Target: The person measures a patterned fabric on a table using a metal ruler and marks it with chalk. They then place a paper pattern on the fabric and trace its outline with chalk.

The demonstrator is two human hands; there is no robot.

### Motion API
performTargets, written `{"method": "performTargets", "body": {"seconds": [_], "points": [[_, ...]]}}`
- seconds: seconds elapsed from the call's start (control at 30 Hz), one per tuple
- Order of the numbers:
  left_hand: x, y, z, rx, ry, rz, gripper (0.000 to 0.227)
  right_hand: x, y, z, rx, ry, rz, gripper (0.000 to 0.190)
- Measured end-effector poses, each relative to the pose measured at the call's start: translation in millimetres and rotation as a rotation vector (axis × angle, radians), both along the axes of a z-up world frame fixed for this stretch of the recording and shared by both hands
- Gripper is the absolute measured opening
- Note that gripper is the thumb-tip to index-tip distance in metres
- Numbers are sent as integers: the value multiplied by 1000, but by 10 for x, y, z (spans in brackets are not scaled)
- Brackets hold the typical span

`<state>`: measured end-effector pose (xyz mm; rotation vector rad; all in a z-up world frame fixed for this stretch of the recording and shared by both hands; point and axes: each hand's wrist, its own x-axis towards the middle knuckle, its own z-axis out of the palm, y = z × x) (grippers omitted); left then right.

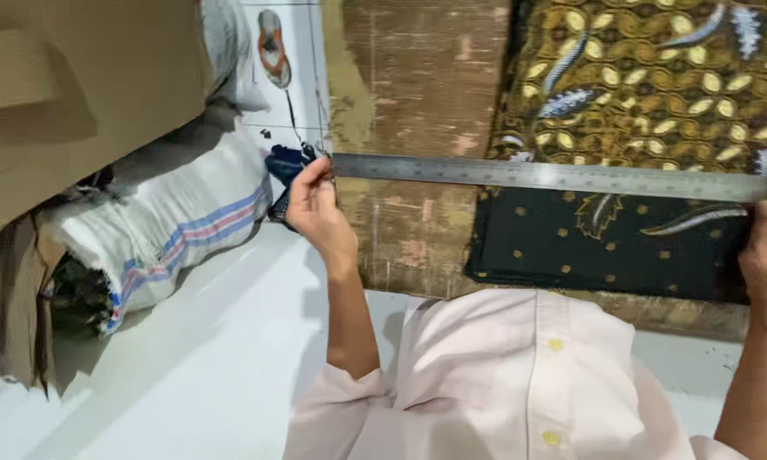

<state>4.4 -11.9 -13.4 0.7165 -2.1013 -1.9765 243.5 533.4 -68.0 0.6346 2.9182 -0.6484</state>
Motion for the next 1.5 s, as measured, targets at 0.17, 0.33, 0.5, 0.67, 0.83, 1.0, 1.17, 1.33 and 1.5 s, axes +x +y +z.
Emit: {"method": "performTargets", "body": {"seconds": [0.17,0.33,0.5,0.67,0.83,1.0,1.17,1.33,1.5], "points": [[-23,74,38,-254,-3,-118,14,112,123,-113,46,70,38,28],[-107,107,165,-336,-9,-93,14,-394,-255,440,171,314,142,41],[-98,115,157,-408,0,-140,11,-730,-449,814,239,347,110,57],[-85,127,152,-282,-1,-121,10,-793,-490,871,211,349,96,55],[-89,111,144,-254,6,-100,9,-872,-564,898,63,469,-46,26],[-76,118,129,-267,19,-109,8,-1067,-785,1050,-95,489,-160,22],[-87,132,150,-287,15,-113,8,-1502,-1339,1259,-434,447,-70,14],[-85,139,164,-282,24,-120,8,-1955,-2027,1410,-454,273,87,19],[-76,126,164,-293,36,-131,8,-2205,-2369,1364,-554,133,-62,7]]}}
